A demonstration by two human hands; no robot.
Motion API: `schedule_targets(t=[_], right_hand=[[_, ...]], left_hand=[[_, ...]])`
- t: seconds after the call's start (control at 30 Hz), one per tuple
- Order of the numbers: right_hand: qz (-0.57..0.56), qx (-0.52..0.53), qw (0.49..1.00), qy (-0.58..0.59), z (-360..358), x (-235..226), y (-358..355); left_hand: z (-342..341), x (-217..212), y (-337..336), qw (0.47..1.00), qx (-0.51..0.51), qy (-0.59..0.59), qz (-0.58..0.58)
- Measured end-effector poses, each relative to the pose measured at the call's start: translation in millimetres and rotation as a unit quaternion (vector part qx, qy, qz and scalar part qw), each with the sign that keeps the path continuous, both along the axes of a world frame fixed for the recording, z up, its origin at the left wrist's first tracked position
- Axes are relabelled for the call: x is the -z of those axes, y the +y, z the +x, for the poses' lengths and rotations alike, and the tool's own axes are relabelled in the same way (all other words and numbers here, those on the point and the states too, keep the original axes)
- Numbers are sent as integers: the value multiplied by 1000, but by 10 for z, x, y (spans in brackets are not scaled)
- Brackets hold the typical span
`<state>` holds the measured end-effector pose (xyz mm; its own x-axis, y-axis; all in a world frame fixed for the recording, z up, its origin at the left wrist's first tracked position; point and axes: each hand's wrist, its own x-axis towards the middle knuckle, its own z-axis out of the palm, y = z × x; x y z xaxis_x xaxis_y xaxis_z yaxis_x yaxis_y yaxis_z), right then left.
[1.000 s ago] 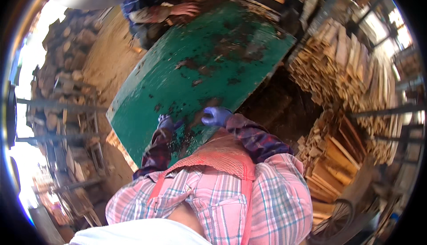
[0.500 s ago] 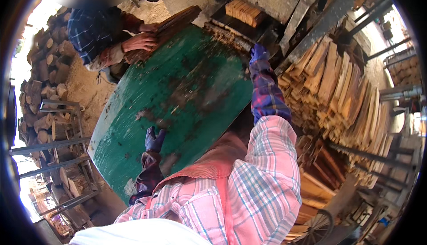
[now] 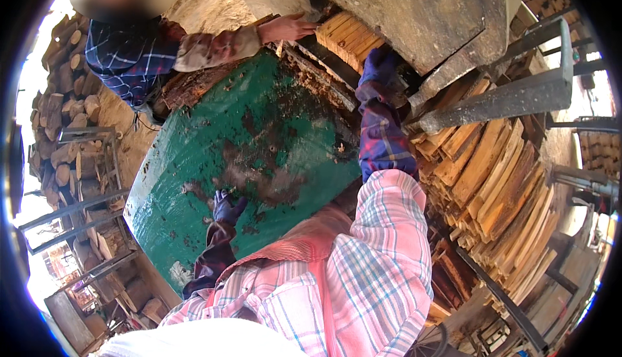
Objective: The person repeatedly picks up wooden planks from a green workbench, inspects them, and stacks them into a growing pile. The person wears blue gloves and a plaid shirt while handling the wood pieces one at a time.
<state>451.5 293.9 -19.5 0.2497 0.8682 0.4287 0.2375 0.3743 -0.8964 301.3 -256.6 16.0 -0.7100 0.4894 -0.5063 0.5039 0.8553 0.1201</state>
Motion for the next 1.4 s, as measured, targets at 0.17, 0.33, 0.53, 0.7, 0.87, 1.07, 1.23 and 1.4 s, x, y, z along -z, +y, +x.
schedule_targets(t=[0.17,0.33,0.53,0.7,0.87,1.07,1.23,1.4], right_hand=[[-77,30,996,-26,-110,-145,-154],[-177,-3,984,18,-66,88,-102],[-239,-64,689,681,-155,342,26],[-250,-79,905,335,-75,313,-121],[-407,-138,881,197,-34,-378,-822],[-558,-206,753,281,376,-142,-959],[-530,-208,765,302,66,-224,-1126],[-538,-175,766,306,16,-275,-1234]], left_hand=[[87,-6,141,999,-40,-5,-18],[149,-101,269,999,-22,-8,-48],[171,-168,325,997,-31,3,-71],[34,-378,996,989,82,-108,65],[-302,10,2609,862,27,-351,365],[-412,70,4373,678,-264,-501,469],[-698,320,4620,677,-246,-524,454],[-660,361,4638,616,-224,-582,482]])
